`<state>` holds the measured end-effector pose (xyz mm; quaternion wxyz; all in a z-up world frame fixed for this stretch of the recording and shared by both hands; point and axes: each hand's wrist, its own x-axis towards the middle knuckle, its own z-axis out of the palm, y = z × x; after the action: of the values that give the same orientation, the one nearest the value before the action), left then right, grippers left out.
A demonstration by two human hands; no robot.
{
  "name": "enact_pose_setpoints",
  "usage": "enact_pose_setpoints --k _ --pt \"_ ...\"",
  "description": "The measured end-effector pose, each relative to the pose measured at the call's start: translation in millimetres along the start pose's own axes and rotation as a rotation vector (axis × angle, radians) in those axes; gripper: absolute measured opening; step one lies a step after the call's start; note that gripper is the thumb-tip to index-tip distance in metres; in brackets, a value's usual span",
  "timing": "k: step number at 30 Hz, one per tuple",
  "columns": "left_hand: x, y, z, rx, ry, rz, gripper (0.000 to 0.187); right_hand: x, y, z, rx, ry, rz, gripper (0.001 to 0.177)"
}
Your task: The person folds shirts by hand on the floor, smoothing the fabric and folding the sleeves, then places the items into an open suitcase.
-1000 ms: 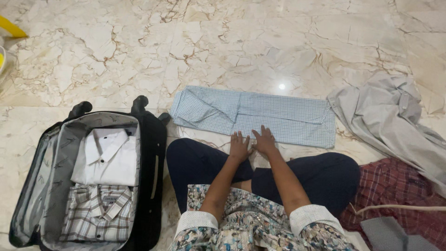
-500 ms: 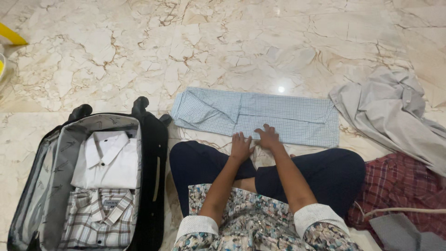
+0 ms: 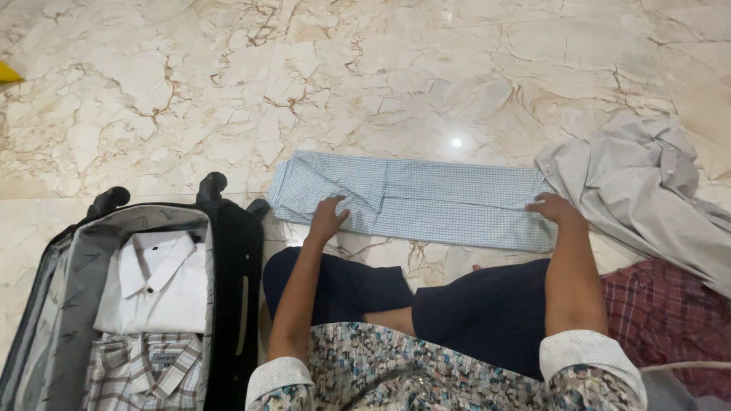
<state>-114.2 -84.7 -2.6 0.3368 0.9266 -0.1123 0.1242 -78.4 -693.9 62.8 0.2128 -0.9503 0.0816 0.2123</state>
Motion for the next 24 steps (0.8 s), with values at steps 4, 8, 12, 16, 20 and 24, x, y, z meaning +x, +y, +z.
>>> enact_pose_setpoints --k 4,8,12,16,20,24 --pt "1 -10 -4 -0.037 0.071 -0.083 0.047 -4 19 -8 0.133 -0.129 0.228 0.095" --pt "-2 -9 0 -0.007 0.111 -0.114 0.046 5 12 -1 0.353 0.055 0.161 0.111" --pt "-3 -8 -4 -0.009 0.129 -0.154 0.046 12 3 7 0.149 -0.022 0.356 0.123" --pt "-3 -6 -5 -0.060 0.162 -0.234 0.043 11 4 16 0.209 -0.065 0.483 0.133" --pt "-3 -10 -6 -0.109 0.182 -0.251 0.041 20 14 21 0.057 0.076 0.402 0.138" --pt "-1 -10 -9 -0.186 0.211 -0.310 0.037 31 28 29 0.082 0.103 0.575 0.134"
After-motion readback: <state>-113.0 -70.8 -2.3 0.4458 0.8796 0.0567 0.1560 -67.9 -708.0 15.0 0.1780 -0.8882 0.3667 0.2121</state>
